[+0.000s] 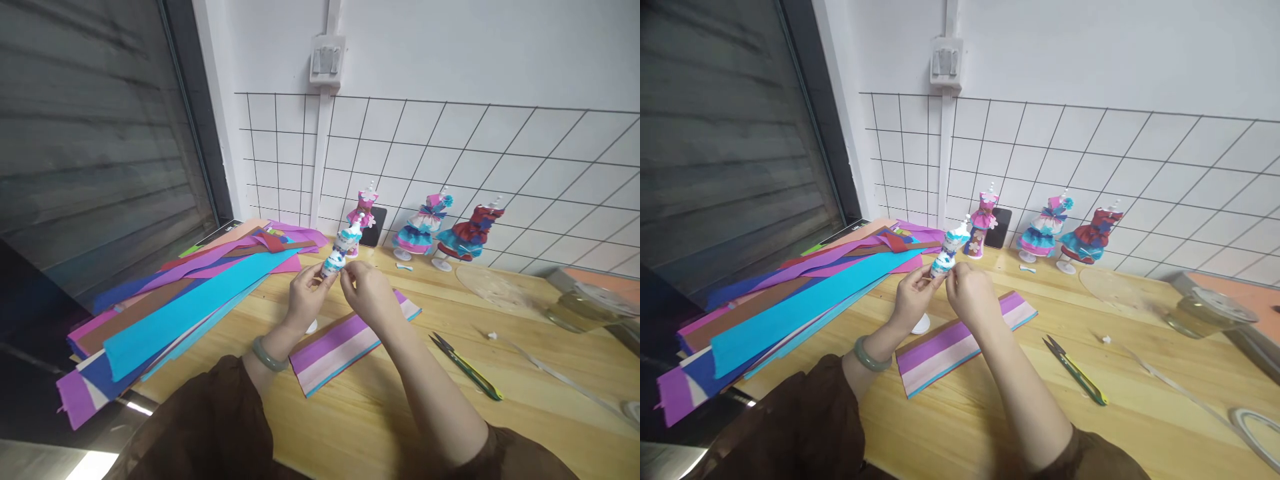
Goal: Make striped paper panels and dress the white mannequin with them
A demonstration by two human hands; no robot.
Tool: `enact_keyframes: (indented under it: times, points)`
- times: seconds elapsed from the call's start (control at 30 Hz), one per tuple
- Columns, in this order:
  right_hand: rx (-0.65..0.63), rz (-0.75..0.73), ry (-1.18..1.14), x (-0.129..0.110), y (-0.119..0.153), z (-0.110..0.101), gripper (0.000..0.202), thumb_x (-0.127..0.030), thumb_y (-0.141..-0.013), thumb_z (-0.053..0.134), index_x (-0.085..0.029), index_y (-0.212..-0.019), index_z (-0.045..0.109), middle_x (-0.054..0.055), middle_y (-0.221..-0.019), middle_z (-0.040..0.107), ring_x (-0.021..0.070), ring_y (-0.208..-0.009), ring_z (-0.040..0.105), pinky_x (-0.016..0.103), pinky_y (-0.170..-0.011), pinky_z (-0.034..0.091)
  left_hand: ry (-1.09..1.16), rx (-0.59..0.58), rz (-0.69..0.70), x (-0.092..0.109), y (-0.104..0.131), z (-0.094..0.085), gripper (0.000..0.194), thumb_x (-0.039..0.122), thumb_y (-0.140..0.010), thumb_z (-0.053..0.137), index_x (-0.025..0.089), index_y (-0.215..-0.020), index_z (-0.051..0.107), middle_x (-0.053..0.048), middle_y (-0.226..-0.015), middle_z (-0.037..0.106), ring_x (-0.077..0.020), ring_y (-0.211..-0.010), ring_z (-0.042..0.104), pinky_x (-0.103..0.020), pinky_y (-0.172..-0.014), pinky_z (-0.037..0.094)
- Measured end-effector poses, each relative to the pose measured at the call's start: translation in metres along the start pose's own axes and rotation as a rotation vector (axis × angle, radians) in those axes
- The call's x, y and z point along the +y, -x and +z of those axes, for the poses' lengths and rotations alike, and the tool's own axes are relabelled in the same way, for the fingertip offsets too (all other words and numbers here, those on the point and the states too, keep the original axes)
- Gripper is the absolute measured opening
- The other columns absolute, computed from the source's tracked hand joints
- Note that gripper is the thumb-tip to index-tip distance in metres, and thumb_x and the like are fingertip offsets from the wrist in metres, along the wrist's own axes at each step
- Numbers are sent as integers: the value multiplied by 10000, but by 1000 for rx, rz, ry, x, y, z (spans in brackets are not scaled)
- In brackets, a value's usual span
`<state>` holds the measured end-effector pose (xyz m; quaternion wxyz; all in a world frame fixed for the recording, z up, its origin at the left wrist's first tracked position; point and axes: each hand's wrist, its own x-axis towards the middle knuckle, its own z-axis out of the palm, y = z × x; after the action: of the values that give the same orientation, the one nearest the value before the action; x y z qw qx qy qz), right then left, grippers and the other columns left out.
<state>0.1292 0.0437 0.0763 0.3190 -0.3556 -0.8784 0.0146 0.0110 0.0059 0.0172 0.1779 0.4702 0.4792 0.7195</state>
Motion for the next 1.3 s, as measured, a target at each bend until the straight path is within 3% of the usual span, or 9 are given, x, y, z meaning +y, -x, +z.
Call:
enact_keyframes:
  times: [0.13,0.43,0.67,0.77,1.13,1.3]
  points:
    - [14,-29,91,-2,0,-1,205,-203,-808,398,-171,-656,532,67,-637,591,174,-603,547,271,-573,339,-56,10,62,3,0,-1,268,303,-705,641,216,-958,659,-51,-876,615,-151,-774,566,-253,-701,475]
    - [52,36,-280,7,-1,2,180,-217,-753,451,-173,-630,574,31,-641,621,148,-613,573,245,-596,388,137,-87,-115,4,1,1,289,328,-740,602,180,-985,638,-29,-840,639,-110,-668,556,-217,-618,464]
    - [24,-8,-392,11,-3,4,204,-246,-813,430,-168,-744,605,44,-722,640,165,-696,581,266,-643,408,129,-71,-116,-1,-3,-2,327,344,-747,590,149,-1007,629,-48,-852,644,-121,-696,565,-219,-610,464]
    - [-7,-60,-359,11,-3,5,240,-247,-850,383,-172,-773,597,52,-751,635,167,-718,576,267,-645,401,115,-60,-98,-3,-4,-3,324,339,-748,590,147,-1006,629,-55,-860,647,-122,-699,569,-215,-606,456]
    - [71,-125,35,7,-1,2,178,-214,-806,431,-175,-654,515,46,-613,567,158,-593,518,273,-598,346,40,-54,-39,1,1,0,332,329,-732,616,167,-1022,627,-61,-899,630,-119,-707,566,-203,-607,450]
    - [113,-94,-23,7,0,5,199,-198,-766,464,-183,-569,493,26,-558,557,144,-548,506,266,-570,336,27,-71,-18,3,0,-1,321,315,-736,614,169,-1021,627,-58,-887,626,-118,-700,561,-205,-605,448]
